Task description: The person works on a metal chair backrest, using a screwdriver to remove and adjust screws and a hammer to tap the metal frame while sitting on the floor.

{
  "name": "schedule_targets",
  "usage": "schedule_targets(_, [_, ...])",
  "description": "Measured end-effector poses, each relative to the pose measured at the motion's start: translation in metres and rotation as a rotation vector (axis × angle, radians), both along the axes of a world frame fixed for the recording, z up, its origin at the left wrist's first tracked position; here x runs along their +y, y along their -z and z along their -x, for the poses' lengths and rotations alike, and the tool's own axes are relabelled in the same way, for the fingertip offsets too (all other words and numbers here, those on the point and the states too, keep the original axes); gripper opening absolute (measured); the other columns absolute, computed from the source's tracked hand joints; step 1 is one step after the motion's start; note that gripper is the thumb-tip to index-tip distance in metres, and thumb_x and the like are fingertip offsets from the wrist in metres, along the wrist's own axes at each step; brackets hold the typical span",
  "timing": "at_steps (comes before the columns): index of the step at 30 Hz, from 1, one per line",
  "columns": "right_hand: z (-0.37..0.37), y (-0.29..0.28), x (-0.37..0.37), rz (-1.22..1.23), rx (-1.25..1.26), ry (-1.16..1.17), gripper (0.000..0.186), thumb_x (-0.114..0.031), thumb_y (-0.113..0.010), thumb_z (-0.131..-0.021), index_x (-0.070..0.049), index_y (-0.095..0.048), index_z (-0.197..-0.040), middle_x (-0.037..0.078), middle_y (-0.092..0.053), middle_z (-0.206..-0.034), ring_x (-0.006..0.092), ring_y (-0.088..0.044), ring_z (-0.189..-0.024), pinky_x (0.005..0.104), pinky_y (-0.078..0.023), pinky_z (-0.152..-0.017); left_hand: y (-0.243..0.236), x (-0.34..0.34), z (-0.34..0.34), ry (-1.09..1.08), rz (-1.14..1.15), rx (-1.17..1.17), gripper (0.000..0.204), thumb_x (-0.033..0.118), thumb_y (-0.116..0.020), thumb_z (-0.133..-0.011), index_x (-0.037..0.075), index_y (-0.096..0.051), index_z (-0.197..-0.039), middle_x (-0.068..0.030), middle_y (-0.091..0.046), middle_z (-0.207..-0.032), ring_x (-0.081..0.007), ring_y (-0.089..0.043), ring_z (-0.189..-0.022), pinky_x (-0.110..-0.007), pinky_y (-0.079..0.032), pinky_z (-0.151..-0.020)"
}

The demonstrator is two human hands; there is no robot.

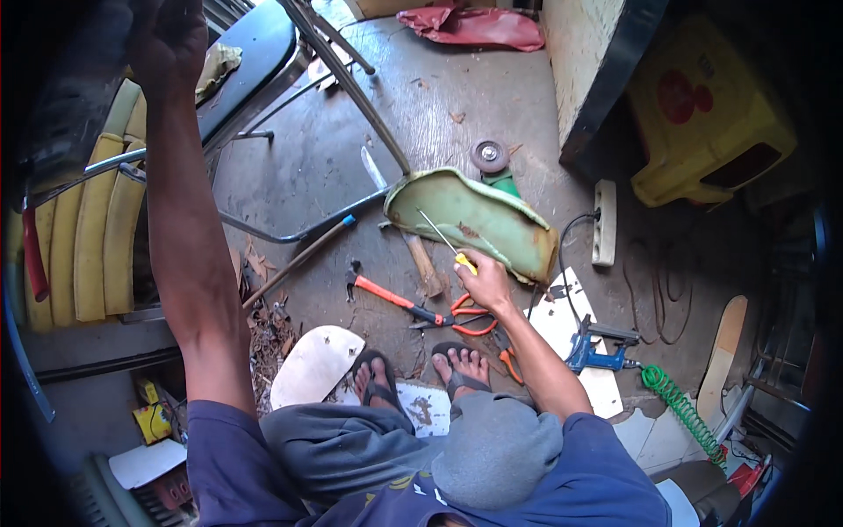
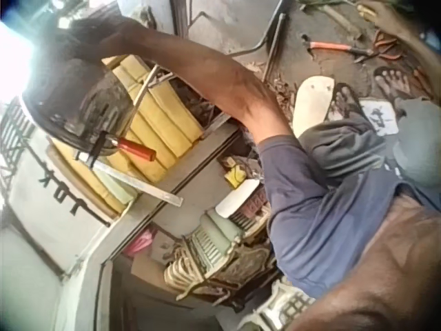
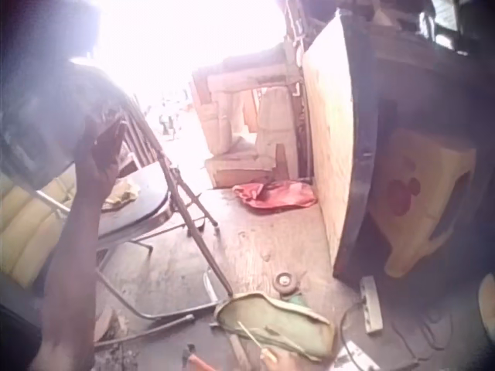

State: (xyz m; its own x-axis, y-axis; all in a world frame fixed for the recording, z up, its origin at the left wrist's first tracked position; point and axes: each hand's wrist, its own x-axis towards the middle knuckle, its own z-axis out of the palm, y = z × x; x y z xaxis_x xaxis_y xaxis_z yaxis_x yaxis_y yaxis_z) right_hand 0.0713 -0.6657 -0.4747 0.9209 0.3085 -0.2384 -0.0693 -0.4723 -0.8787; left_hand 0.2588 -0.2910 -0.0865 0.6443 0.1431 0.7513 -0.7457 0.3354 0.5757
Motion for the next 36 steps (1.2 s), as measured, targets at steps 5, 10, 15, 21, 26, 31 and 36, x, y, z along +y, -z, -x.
schedule_targets(5, [0.046, 0.044, -0.009, 0.257, -0.059, -0.003, 0.039, -0.018, -0.064, -0.090, -0.005, -0.061, -0.126, 0.023, -0.066, -0.111, 0.0423, -0.066, -0.100, 0.0505, -0.053, -0.084, -0.003, -0.005, -0.013, 0.090, -0.163, -0.001, 0.024, 0.029, -0.064, -0.095, 0.006, -0.068, -0.100, -0.0014, -0.060, -0.086, -0.0106, -0.055, -0.074, -0.023, -0.040, -0.063])
schedule_targets(10, [0.059, 0.032, 0.026, 0.197, -0.518, -0.086, 0.039, -0.012, -0.064, -0.085, -0.001, -0.059, -0.122, 0.022, -0.058, -0.116, 0.0385, -0.062, -0.098, 0.0497, -0.053, -0.075, -0.001, -0.020, 0.000, -0.044, 0.032, 0.018, 0.031, 0.023, -0.063, -0.096, 0.003, -0.061, -0.120, -0.0087, -0.061, -0.103, -0.0190, -0.060, -0.093, -0.029, -0.049, -0.084])
schedule_targets(15, [0.073, 0.051, 0.082, 0.361, -0.400, -0.604, 0.031, -0.020, -0.062, -0.087, -0.004, -0.060, -0.113, 0.015, -0.060, -0.110, 0.0326, -0.060, -0.100, 0.0457, -0.053, -0.071, -0.004, -0.020, 0.017, -0.191, 0.129, 0.012, 0.040, 0.015, -0.057, -0.101, -0.006, -0.049, -0.134, -0.0224, -0.063, -0.126, -0.0328, -0.064, -0.116, -0.043, -0.052, -0.106])
schedule_targets(21, [0.072, 0.026, 0.102, 0.466, -0.170, -0.579, 0.034, -0.021, -0.060, -0.086, 0.001, -0.061, -0.112, 0.020, -0.071, -0.096, 0.0381, -0.069, -0.092, 0.0533, -0.052, -0.082, -0.008, 0.000, 0.002, -0.065, 0.394, 0.111, 0.052, 0.028, -0.079, -0.084, -0.002, -0.060, -0.122, -0.0314, -0.052, -0.137, -0.0470, -0.049, -0.131, -0.057, -0.040, -0.116])
schedule_targets(26, [0.012, -0.108, 0.027, 0.101, -0.062, -0.403, 0.048, -0.043, -0.063, -0.090, -0.006, -0.063, -0.121, 0.027, -0.069, -0.090, 0.0452, -0.069, -0.087, 0.0543, -0.052, -0.081, -0.006, -0.013, -0.009, 0.042, 0.270, -0.077, 0.056, 0.020, -0.075, -0.090, -0.005, -0.050, -0.133, -0.0197, -0.060, -0.129, -0.0329, -0.061, -0.119, -0.048, -0.050, -0.109])
schedule_targets(31, [-0.098, -0.276, 0.056, -0.020, -0.497, -0.129, 0.042, -0.032, -0.060, -0.098, -0.008, -0.051, -0.131, 0.017, -0.063, -0.066, 0.0302, -0.069, -0.063, 0.0454, -0.051, -0.059, 0.001, -0.011, -0.004, -0.051, 0.179, -0.118, 0.058, 0.021, -0.070, -0.094, -0.003, -0.044, -0.140, -0.0186, -0.055, -0.135, -0.0333, -0.059, -0.122, -0.050, -0.049, -0.110])
schedule_targets(36, [-0.121, -0.294, 0.155, -0.716, -0.728, 0.077, 0.020, -0.013, -0.051, -0.100, -0.007, -0.048, -0.119, 0.011, -0.060, -0.075, 0.0199, -0.064, -0.062, 0.0375, -0.050, -0.058, -0.004, -0.015, -0.002, -0.057, 0.154, -0.144, 0.061, 0.020, -0.067, -0.096, -0.003, -0.039, -0.144, -0.0189, -0.051, -0.140, -0.0343, -0.056, -0.127, -0.053, -0.049, -0.110])
